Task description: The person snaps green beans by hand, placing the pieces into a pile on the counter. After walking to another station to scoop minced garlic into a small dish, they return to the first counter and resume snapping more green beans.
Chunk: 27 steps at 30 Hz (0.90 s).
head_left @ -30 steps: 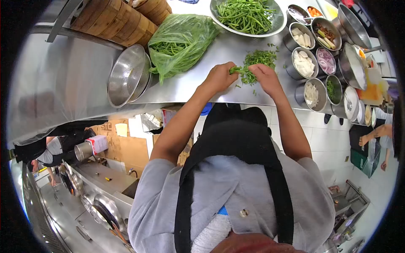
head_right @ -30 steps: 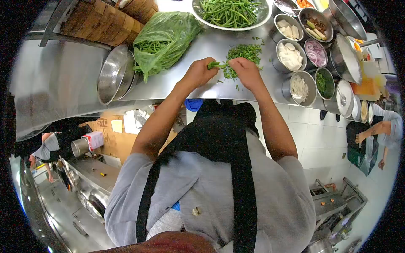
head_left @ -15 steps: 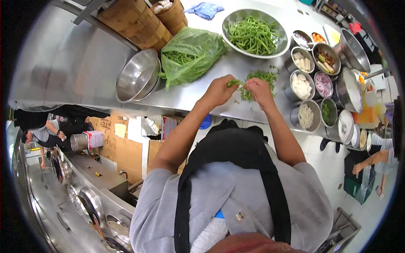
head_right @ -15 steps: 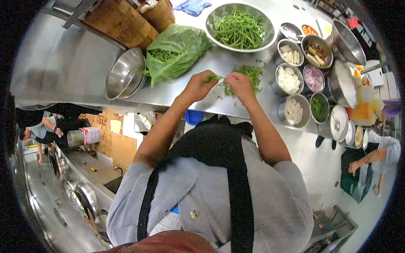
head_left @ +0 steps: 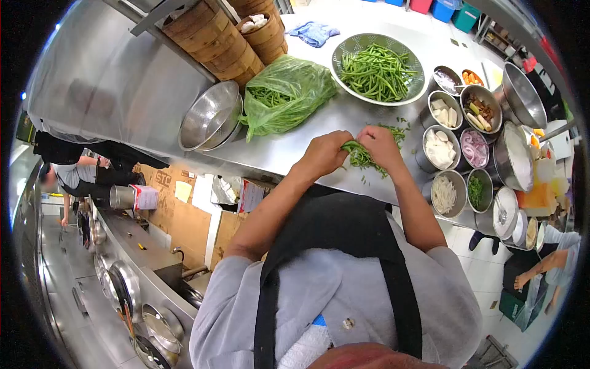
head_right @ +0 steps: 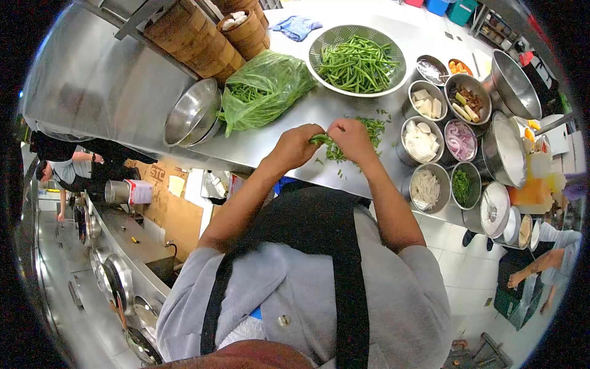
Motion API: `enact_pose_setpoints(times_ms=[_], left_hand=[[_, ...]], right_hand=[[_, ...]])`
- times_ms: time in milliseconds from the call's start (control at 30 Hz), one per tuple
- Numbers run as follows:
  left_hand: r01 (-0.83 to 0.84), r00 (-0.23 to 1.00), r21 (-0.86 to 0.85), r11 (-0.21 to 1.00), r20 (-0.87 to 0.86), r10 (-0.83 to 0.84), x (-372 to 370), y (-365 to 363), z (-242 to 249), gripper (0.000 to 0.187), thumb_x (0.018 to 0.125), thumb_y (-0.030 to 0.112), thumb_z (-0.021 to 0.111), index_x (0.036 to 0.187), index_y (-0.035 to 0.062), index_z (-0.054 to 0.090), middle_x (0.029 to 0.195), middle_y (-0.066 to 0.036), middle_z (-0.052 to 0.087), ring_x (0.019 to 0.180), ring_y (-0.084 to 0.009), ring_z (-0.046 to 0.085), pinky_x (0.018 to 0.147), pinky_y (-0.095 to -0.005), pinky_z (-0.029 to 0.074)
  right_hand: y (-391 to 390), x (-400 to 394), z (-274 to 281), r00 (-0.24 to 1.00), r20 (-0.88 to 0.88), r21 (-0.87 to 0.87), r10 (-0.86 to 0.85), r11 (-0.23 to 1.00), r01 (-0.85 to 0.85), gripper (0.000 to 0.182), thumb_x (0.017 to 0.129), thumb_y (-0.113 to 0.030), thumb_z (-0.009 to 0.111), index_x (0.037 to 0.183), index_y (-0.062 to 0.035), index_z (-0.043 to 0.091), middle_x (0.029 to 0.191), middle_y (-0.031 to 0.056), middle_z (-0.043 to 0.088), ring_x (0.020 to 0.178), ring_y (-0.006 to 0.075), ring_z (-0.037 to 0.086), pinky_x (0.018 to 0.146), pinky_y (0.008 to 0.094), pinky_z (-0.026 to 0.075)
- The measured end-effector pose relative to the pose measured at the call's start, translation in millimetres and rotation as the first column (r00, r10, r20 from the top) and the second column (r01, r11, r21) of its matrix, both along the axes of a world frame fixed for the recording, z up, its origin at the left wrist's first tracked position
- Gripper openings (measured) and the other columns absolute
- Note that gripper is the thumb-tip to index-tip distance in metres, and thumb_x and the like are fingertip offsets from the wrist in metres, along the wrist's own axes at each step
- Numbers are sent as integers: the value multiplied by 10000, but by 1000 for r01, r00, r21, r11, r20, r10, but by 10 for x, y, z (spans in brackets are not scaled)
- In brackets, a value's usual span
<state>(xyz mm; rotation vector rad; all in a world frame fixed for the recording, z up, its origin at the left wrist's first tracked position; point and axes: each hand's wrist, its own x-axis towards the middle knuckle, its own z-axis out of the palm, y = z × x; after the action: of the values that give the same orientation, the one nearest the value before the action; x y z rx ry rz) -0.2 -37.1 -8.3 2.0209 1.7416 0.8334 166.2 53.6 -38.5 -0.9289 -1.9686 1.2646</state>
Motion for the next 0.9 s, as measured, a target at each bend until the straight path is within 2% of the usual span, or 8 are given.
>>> enact_pose_setpoints(times_ms=[67,100,200,300,600,667,800,900], left_hand=[[-11,997,6,1000,78,11,-23,75,-63,131,849,150,608,923,46,581,785,-99,628,653,-275,595,586,-342,466],[-80,938,-112,991,328,113,-35,128,-83,120,866,158,599,913,50,575,756,-83,614,595,-225,559,536,-310,436],[-63,477,-426,903,782,402,-28,224,95,134,916,197,580,883,74,540,678,-20,554,422,-23,373,365,-192,269],[-17,404,-373,928,846,347,-27,311,173,154,911,205,588,900,64,527,678,-28,560,402,-35,367,346,-200,262],[-106,672,-301,948,680,292,128,497,-72,121,922,177,557,900,58,552,716,-14,603,527,-37,419,482,-202,341],[-62,693,-328,943,665,277,194,485,7,114,922,152,549,944,40,558,735,-17,601,601,-62,471,554,-219,391],[-30,813,8,1000,581,20,336,482,206,122,911,71,530,1006,-4,546,765,-54,588,669,-104,539,620,-254,451],[-148,858,173,974,512,39,383,846,725,85,904,109,564,909,24,571,690,-31,577,636,-89,514,576,-258,431]], right_hand=[[52,52,81,984,-142,-347,-106,936,51,197,806,-199,569,804,-27,665,592,44,555,534,121,502,509,270,384],[76,74,124,965,-198,-508,-172,860,49,201,820,-202,565,807,-29,668,577,12,535,519,89,472,487,250,357],[56,19,184,974,-178,-433,-138,900,49,220,866,-210,547,828,-29,666,570,-55,446,521,33,378,465,219,278],[43,21,117,964,-265,-508,-7,851,-133,231,888,-214,534,843,-24,658,569,-52,425,517,49,364,469,231,280],[196,122,-57,967,-252,-472,33,868,-152,242,857,-210,525,825,-3,646,587,21,492,549,106,454,530,270,367],[142,154,-18,993,-111,-280,35,958,-65,244,831,-216,535,809,3,642,629,62,556,585,133,508,577,286,412],[215,124,-289,981,48,-240,-188,951,194,237,793,-227,571,814,-5,649,733,148,643,673,244,612,665,342,474],[218,157,-354,934,88,-228,-347,906,358,236,800,-240,577,834,-23,664,774,154,657,720,294,631,691,363,484]])
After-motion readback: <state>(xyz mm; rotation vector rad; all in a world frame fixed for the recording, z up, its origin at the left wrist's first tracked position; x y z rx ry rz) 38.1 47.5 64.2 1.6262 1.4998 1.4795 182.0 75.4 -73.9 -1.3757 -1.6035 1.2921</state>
